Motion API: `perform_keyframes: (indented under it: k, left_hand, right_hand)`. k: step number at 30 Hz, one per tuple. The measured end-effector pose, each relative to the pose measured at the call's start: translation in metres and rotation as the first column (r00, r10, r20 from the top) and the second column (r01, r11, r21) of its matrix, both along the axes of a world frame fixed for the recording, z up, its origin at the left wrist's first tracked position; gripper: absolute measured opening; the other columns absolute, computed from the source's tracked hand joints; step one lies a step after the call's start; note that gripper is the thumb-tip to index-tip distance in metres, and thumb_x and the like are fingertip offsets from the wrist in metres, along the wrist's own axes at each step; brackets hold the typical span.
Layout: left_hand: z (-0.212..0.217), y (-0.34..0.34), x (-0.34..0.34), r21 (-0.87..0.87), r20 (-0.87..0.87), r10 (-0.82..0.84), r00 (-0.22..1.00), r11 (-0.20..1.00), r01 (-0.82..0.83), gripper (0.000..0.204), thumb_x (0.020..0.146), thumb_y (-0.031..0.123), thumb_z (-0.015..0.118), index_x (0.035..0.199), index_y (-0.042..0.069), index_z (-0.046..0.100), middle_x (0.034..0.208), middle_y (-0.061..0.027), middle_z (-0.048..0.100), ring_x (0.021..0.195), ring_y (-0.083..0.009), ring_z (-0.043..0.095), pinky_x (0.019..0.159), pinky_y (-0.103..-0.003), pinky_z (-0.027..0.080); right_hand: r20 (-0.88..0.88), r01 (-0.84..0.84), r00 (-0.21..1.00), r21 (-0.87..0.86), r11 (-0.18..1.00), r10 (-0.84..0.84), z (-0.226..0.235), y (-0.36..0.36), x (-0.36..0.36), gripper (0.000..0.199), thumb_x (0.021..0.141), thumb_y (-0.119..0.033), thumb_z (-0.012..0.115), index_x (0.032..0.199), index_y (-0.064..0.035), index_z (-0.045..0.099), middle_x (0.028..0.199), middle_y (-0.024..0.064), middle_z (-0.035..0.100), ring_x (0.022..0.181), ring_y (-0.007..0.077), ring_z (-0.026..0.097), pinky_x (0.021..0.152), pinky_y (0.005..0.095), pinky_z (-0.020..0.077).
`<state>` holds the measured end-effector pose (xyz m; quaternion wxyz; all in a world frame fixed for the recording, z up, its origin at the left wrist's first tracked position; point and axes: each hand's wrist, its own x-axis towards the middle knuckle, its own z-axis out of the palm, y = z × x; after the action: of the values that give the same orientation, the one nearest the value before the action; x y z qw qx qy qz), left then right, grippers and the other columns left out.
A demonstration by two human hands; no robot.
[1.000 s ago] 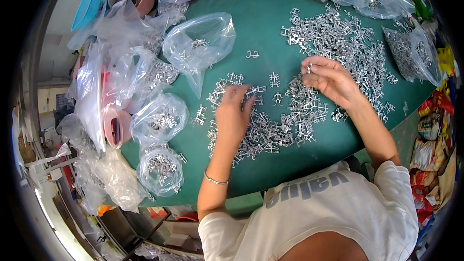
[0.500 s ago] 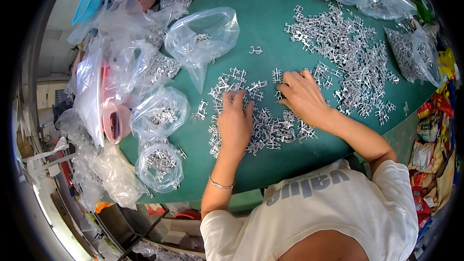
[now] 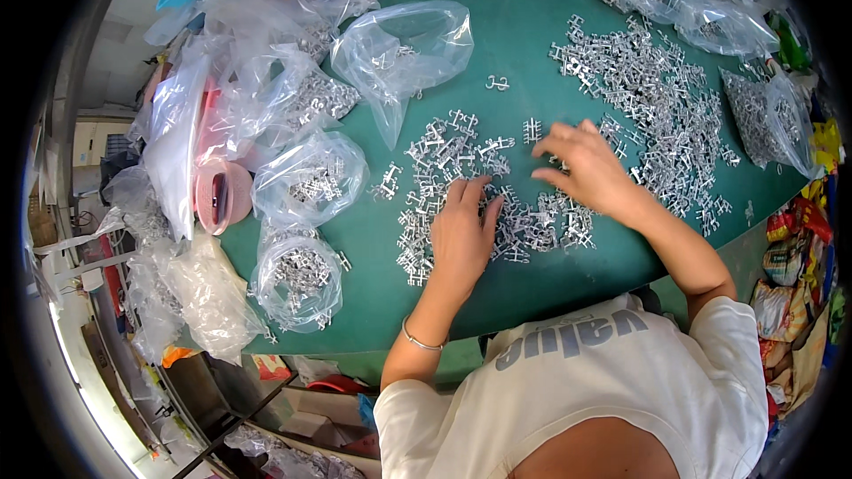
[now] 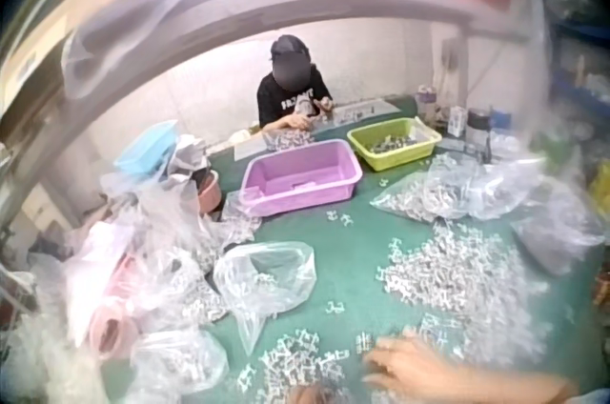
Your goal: The person sorts through a large pile of silver-colored hardware components by hand on a green workbench, picking up individual pieces and placing them into a clear plastic bag.
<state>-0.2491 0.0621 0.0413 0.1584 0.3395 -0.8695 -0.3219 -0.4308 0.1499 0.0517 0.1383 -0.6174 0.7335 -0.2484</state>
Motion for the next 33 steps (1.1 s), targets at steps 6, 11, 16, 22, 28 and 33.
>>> perform_keyframes:
  k: [6,11,16,22,28,33]
  left_hand:
    - [-0.001,0.003,0.005,0.02,0.002,0.022,1.0,1.0,-0.022,0.028,0.076,0.011,0.067,0.102,0.005,0.059,0.082,-0.0104,0.057,0.056,-0.0241,0.053,0.053,-0.034,0.042]
    - [0.005,0.004,0.015,0.031,0.024,0.001,1.0,1.0,-0.002,0.025,0.08,0.015,0.063,0.102,0.006,0.057,0.084,-0.0103,0.055,0.061,-0.0274,0.058,0.052,-0.036,0.046]
    - [0.004,0.008,0.021,0.036,-0.007,0.015,1.0,0.999,-0.015,0.026,0.078,0.013,0.065,0.102,0.006,0.058,0.081,-0.0089,0.056,0.054,-0.0239,0.053,0.05,-0.034,0.042]
    - [0.001,0.011,0.024,0.049,0.019,-0.021,1.0,0.999,0.02,0.026,0.08,0.016,0.063,0.103,0.006,0.057,0.083,-0.0105,0.056,0.06,-0.0275,0.058,0.052,-0.037,0.046]
    - [-0.001,0.011,0.027,0.081,-0.009,0.002,1.0,0.997,-0.001,0.025,0.078,0.014,0.065,0.101,0.006,0.058,0.08,-0.0088,0.056,0.055,-0.025,0.054,0.051,-0.035,0.043]
    - [-0.005,0.012,0.026,0.051,-0.029,0.009,1.0,0.999,-0.007,0.025,0.078,0.012,0.065,0.101,0.006,0.059,0.077,-0.0082,0.056,0.052,-0.0235,0.052,0.049,-0.034,0.041]
  right_hand:
    - [-0.228,-0.078,0.973,-0.13,0.989,0.047,-0.024,-0.014,0.028,0.023,0.069,-0.018,0.07,0.08,-0.005,0.055,0.077,0.008,0.051,0.074,0.0224,0.055,0.071,0.0341,0.035]
    - [-0.237,-0.127,0.967,-0.143,0.982,0.091,-0.036,-0.022,0.024,0.011,0.071,-0.012,0.064,0.072,-0.0055,0.054,0.07,0.0083,0.05,0.068,0.0233,0.054,0.07,0.0345,0.0348]
    - [-0.185,-0.073,0.981,-0.123,0.99,0.05,-0.028,-0.022,0.02,0.015,0.07,-0.015,0.067,0.072,-0.005,0.056,0.071,0.0083,0.049,0.067,0.0242,0.054,0.068,0.0349,0.0342]
    - [-0.151,-0.004,0.988,-0.181,0.984,-0.023,-0.034,-0.025,0.031,0.012,0.072,-0.013,0.066,0.075,-0.0036,0.059,0.071,0.0082,0.05,0.066,0.0252,0.053,0.067,0.0344,0.0341]
    - [-0.113,0.048,0.991,-0.212,0.976,-0.073,-0.013,-0.02,0.02,0.005,0.075,-0.008,0.062,0.073,-0.0039,0.059,0.067,0.0089,0.05,0.061,0.0259,0.049,0.065,0.0352,0.0338]
    - [-0.107,0.039,0.992,-0.225,0.974,-0.064,-0.016,-0.023,0.017,0.012,0.074,-0.009,0.064,0.085,-0.0053,0.06,0.071,0.0082,0.051,0.065,0.0266,0.05,0.066,0.0356,0.0345]
